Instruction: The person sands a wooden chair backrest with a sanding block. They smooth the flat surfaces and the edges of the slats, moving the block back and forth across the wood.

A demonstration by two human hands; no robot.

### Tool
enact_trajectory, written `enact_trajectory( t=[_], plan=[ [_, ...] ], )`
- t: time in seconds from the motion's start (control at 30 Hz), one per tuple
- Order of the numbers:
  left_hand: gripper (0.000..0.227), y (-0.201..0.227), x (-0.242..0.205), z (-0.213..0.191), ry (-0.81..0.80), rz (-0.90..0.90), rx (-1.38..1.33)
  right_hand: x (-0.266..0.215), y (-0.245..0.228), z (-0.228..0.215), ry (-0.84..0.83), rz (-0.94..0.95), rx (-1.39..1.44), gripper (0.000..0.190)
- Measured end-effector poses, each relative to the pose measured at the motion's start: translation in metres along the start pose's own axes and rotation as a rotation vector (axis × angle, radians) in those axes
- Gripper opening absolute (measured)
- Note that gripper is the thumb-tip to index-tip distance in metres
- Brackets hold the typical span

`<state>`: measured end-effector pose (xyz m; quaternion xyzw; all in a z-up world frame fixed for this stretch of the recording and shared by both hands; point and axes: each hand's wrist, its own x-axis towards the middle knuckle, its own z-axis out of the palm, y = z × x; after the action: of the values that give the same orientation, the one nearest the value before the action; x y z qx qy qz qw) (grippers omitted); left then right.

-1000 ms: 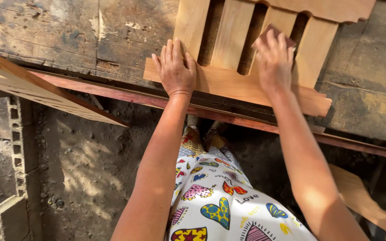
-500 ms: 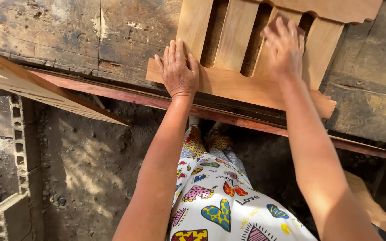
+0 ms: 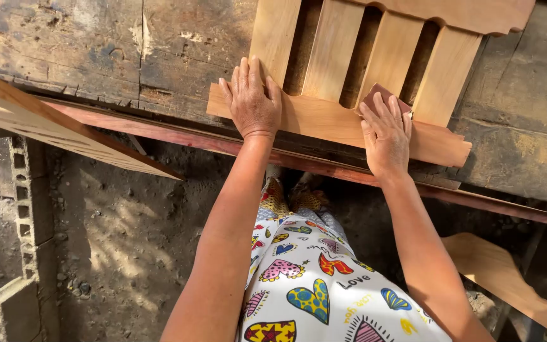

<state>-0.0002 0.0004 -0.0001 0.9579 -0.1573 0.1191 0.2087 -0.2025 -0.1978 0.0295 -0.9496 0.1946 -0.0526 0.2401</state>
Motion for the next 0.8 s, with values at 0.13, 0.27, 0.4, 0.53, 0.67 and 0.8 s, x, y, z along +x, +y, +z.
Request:
enact_trajectory(
  t=[0.13, 0.27, 0.4, 0.53, 0.67, 0.8],
  plan=[
    [0.042, 0.001, 0.001, 0.001, -0.003, -0.014, -0.007, 0.040, -0.008, -0.011, -0.003, -0.009, -0.005, 0.037],
    [0.042, 0.000, -0.002, -0.002, -0.025, -0.020, -0.031, 0.096, -0.002, -0.015, 0.058, 0.015, 0.042, 0.029],
    [0.041, 0.000, -0.002, 0.000, -0.028, -0.021, -0.023, 0.115, 0.009, -0.010, 0.051, 0.042, 0.072, 0.033],
    [0.041, -0.002, -0.001, 0.000, -0.020, -0.019, -0.018, 0.079, -0.028, -0.019, 0.015, 0.100, 0.050, 0.044],
    [0.042, 0.000, 0.000, -0.002, -0.030, -0.015, -0.026, 0.006, -0.018, 0.002, 0.027, 0.133, -0.049, 0.037],
    [0.042, 0.002, 0.002, -0.004, -0.039, -0.013, -0.047, 0.038, -0.013, -0.003, -0.002, 0.213, 0.001, 0.037]
  ],
)
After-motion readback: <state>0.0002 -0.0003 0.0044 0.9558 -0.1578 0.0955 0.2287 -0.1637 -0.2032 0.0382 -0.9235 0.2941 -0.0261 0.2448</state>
